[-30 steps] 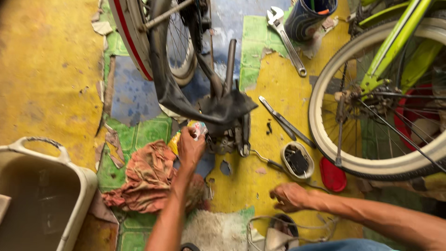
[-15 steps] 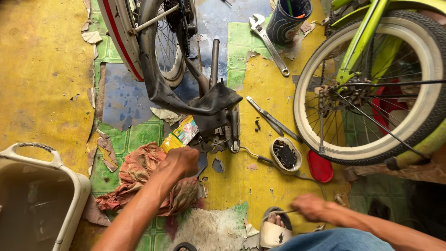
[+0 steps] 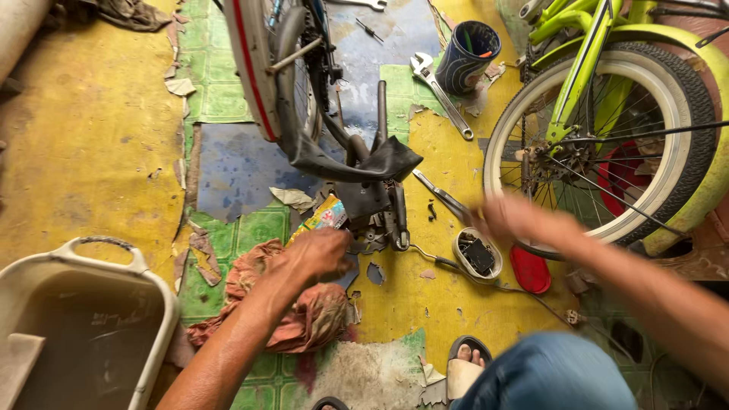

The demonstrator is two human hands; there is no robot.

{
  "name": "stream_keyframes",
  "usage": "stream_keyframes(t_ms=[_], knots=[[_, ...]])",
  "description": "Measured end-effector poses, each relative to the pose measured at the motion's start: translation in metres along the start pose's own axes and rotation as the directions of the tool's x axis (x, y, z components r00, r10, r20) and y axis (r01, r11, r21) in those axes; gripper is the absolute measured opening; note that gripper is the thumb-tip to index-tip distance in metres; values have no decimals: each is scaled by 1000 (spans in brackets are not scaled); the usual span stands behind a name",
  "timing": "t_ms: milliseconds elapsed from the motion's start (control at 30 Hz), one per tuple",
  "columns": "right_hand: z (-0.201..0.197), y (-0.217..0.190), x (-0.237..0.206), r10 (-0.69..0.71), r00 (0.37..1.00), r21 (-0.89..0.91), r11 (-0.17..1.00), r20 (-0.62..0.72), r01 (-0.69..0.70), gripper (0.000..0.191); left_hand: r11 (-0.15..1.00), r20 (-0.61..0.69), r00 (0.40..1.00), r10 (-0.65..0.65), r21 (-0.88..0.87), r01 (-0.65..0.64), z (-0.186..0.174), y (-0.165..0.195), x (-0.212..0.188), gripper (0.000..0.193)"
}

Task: The person sits on the floor and works on a bicycle's rear wheel area. They handle a rubber inner tube, a metal frame part, and a small metal clip, then use a wrench to tighten a bolt on the frame.

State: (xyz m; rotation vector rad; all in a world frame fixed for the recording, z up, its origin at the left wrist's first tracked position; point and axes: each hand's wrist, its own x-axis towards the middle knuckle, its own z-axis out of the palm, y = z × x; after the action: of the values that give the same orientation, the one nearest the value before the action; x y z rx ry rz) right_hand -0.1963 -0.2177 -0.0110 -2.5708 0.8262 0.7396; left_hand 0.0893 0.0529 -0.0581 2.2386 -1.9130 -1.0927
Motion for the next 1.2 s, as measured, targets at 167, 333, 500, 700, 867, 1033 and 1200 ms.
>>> stream_keyframes(t_ms=[167,333,500,700,867,1033,1200], knots=[[-121,-70,68,-191,791,5,971,-582,238,30,998,-236,971,47,-28,-55,-40,-9,-38,51],[-99,-85,96,-207,884,425,816,-419,392,34,986,-153,987,-54,-167,28,-48,-9,-64,66],[-80,-61,124,-297,842,500,697,-451,514,35,985,-282,958,-54,-172,5,-37,-23,-72,61],[-13,0,162,110,741,453,846,-663,279,39,965,-143,957,-252,-113,237,-35,-23,-31,47],[43,17,175,-160,688,315,801,-708,510,29,945,-22,945,-326,-8,326,-37,4,33,41],[31,18,102,-321,924,978,-40,-208,206,47,879,249,861,-443,-68,472,-38,39,71,42],[2,63,64,-887,377,919,-114,-265,376,58,928,358,885,-298,-108,356,-35,71,76,62]])
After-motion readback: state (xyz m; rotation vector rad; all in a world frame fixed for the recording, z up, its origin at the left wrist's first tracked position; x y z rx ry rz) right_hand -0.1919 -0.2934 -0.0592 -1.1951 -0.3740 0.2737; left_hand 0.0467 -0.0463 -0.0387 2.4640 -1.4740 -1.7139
